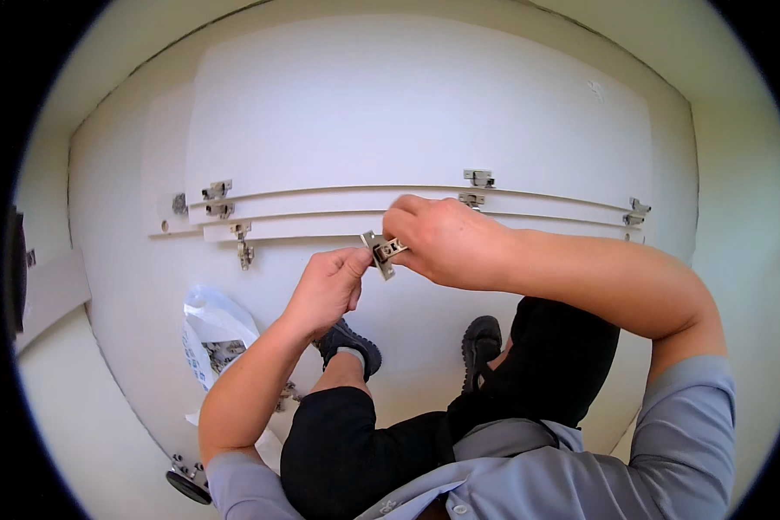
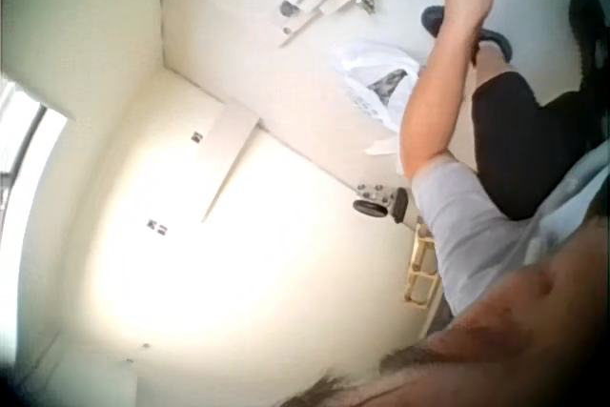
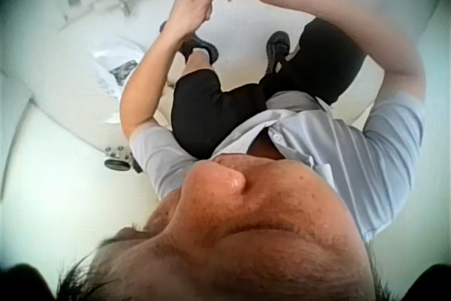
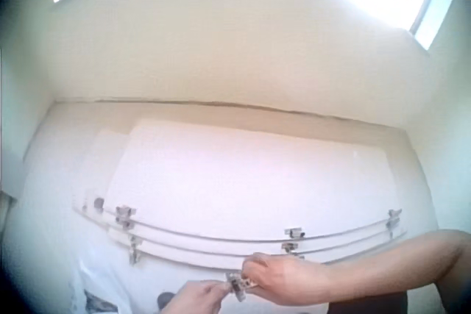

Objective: The person attaches metal hinges to a white cabinet door using an electric drill and screws.

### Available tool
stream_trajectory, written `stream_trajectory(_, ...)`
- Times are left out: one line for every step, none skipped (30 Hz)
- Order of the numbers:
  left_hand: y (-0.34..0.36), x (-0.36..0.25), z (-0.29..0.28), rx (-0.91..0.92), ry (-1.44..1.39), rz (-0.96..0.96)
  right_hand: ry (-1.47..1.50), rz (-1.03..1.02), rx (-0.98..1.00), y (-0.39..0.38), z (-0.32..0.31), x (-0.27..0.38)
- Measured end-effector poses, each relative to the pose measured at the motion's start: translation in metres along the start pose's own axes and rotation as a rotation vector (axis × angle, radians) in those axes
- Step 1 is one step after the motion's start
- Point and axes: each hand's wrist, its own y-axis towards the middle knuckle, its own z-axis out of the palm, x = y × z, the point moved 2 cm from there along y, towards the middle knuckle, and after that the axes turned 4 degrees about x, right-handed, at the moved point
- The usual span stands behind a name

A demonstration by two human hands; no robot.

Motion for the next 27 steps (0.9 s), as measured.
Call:
stream_trajectory(0.005,-0.014,0.007,0.011,0.133,0.017,0.016,-0.015,-0.018,-0.005,-0.005,-0.003)
stream_trajectory(0.013,-0.022,0.014,0.017,0.135,-0.011,0.031,-0.025,-0.039,-0.012,-0.014,-0.007)
stream_trajectory(0.022,-0.030,0.023,0.035,0.134,-0.034,0.038,-0.021,-0.061,-0.021,-0.022,-0.013)
stream_trajectory(0.030,-0.037,0.031,0.054,0.137,-0.058,0.071,-0.034,-0.058,-0.030,-0.028,-0.020)
stream_trajectory(0.036,-0.042,0.038,0.033,0.052,-0.056,0.100,-0.045,-0.060,-0.038,-0.035,-0.030)
stream_trajectory(0.043,-0.049,0.048,0.036,0.074,-0.072,0.123,-0.046,-0.064,-0.049,-0.041,-0.040)
stream_trajectory(0.047,-0.057,0.058,0.039,0.099,-0.089,0.154,-0.034,-0.053,-0.060,-0.043,-0.048)
stream_trajectory(0.057,-0.063,0.071,0.053,0.122,-0.104,0.161,-0.048,-0.076,-0.071,-0.043,-0.058)
stream_trajectory(0.067,-0.065,0.084,0.061,0.142,-0.090,0.164,-0.060,-0.099,-0.082,-0.041,-0.068)
stream_trajectory(0.071,-0.066,0.093,0.043,0.167,-0.082,0.176,-0.098,-0.123,-0.089,-0.038,-0.075)
stream_trajectory(0.082,-0.064,0.109,0.050,0.183,-0.071,0.183,-0.073,-0.182,-0.104,-0.036,-0.081)
stream_trajectory(0.094,-0.067,0.124,0.035,0.246,-0.032,0.192,-0.058,-0.242,-0.116,-0.034,-0.089)
stream_trajectory(0.105,-0.069,0.140,0.020,0.307,0.009,0.200,-0.043,-0.300,-0.129,-0.031,-0.097)
stream_trajectory(0.114,-0.070,0.153,0.000,0.368,0.052,0.185,-0.002,-0.373,-0.140,-0.026,-0.103)
stream_trajectory(0.121,-0.069,0.162,0.007,0.420,0.112,0.169,0.038,-0.437,-0.149,-0.020,-0.109)
stream_trajectory(0.129,-0.072,0.174,0.030,0.432,0.096,0.152,0.078,-0.498,-0.157,-0.014,-0.116)
stream_trajectory(0.132,-0.077,0.185,0.047,0.446,0.080,0.162,0.050,-0.672,-0.165,-0.012,-0.122)
stream_trajectory(0.135,-0.081,0.196,0.063,0.458,0.065,0.256,0.094,-0.674,-0.180,-0.008,-0.130)
stream_trajectory(0.140,-0.081,0.208,0.071,0.486,0.030,0.351,0.136,-0.676,-0.195,-0.004,-0.138)
stream_trajectory(0.143,-0.083,0.214,0.085,0.495,0.038,0.453,0.158,-0.682,-0.203,-0.006,-0.142)
stream_trajectory(0.146,-0.083,0.219,0.101,0.502,0.046,0.507,0.179,-0.704,-0.213,-0.008,-0.145)
stream_trajectory(0.150,-0.085,0.226,0.116,0.507,0.054,0.559,0.199,-0.725,-0.224,-0.011,-0.147)
stream_trajectory(0.152,-0.090,0.233,0.127,0.515,0.042,0.613,0.218,-0.744,-0.235,-0.014,-0.148)
stream_trajectory(0.154,-0.092,0.241,0.155,0.511,0.053,0.670,0.241,-0.753,-0.245,-0.017,-0.148)
stream_trajectory(0.156,-0.094,0.249,0.182,0.507,0.064,0.727,0.263,-0.761,-0.256,-0.020,-0.147)
stream_trajectory(0.158,-0.097,0.258,0.203,0.500,0.075,0.785,0.279,-0.763,-0.267,-0.025,-0.149)
stream_trajectory(0.160,-0.101,0.266,0.219,0.518,0.079,0.799,0.292,-0.775,-0.277,-0.028,-0.152)
